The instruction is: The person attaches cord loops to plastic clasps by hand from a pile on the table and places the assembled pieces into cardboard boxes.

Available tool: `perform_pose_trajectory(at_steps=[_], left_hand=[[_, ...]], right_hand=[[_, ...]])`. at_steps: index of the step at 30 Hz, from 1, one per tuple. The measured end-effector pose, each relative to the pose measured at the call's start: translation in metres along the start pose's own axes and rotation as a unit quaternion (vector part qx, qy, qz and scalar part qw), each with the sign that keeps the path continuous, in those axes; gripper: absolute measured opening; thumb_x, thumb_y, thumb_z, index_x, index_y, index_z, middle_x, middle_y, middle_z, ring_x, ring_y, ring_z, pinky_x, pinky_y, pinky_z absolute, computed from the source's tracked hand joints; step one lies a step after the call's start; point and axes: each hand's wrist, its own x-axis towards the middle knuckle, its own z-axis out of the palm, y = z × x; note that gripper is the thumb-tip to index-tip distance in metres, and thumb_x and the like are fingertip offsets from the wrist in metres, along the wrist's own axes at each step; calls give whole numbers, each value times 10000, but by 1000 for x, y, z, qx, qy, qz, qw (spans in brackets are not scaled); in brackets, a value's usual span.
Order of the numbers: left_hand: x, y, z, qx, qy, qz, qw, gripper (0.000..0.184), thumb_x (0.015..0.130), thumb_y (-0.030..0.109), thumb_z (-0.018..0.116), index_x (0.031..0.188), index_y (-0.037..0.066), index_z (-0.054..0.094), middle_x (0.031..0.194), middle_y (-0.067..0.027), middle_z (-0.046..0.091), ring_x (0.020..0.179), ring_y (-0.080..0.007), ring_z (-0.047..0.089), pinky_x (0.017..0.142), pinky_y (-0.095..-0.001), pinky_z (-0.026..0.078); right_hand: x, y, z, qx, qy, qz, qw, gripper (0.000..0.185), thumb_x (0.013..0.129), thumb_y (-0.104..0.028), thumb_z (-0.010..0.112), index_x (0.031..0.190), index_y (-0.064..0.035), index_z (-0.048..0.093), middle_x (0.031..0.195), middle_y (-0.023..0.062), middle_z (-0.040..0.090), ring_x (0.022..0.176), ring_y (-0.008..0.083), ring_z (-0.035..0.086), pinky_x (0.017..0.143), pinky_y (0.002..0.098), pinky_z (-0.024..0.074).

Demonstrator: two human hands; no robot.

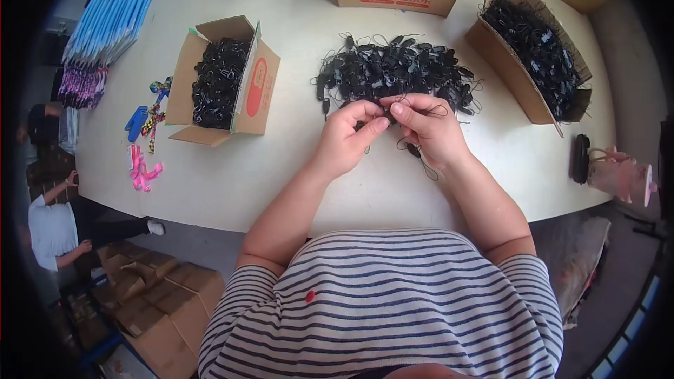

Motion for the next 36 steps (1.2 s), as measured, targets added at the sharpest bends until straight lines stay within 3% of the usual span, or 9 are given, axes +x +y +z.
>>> perform_pose_trajectory(at_steps=[4, 15, 21, 27, 33, 36], left_hand=[[0, 7, -4, -149, -7, -90, 985, 79, 879, 104, 512, 898, 29, 526, 614, 36, 435, 465, -22, 340, 399, -169, 253], [0, 8, -10, -217, -48, -147, 964, 105, 895, 127, 476, 901, 35, 526, 553, 32, 397, 444, -36, 334, 399, -172, 242], [-1, 7, -10, -237, -50, -162, 957, 132, 899, 142, 479, 954, 36, 536, 555, 34, 398, 448, -36, 336, 402, -174, 240], [-2, 6, -6, -256, -67, -161, 951, 127, 900, 145, 485, 967, 52, 539, 558, 43, 397, 440, -34, 331, 403, -174, 239], [-2, 2, -7, -305, -88, -165, 934, 99, 895, 137, 492, 940, 67, 545, 555, 47, 390, 433, -34, 319, 396, -172, 232], [-1, -1, -11, -327, -112, -163, 924, 100, 898, 136, 480, 926, 67, 547, 550, 43, 387, 433, -42, 316, 388, -176, 230]], right_hand=[[3, 3, -3, 13, -23, -6, 1000, 161, 837, -127, 598, 931, -1, 633, 647, -40, 538, 494, 17, 372, 435, 163, 307], [0, 2, 0, -58, -45, -57, 996, 153, 836, -107, 597, 934, 8, 622, 716, -41, 544, 614, 25, 423, 552, 173, 358], [0, 7, -2, -89, -43, -77, 992, 142, 841, -113, 594, 916, 6, 615, 706, -44, 539, 605, 23, 419, 525, 177, 351], [-1, 14, 1, -185, -22, -167, 968, 115, 852, -101, 576, 885, 6, 602, 701, -38, 544, 608, 27, 428, 525, 184, 363], [0, 21, 1, -92, -28, -173, 980, 123, 860, -105, 563, 871, 12, 596, 703, -40, 546, 625, 36, 445, 541, 186, 376], [-1, 12, 3, -62, 50, -151, 985, 118, 864, -103, 552, 876, 4, 600, 673, -42, 516, 589, 29, 419, 513, 180, 350]])
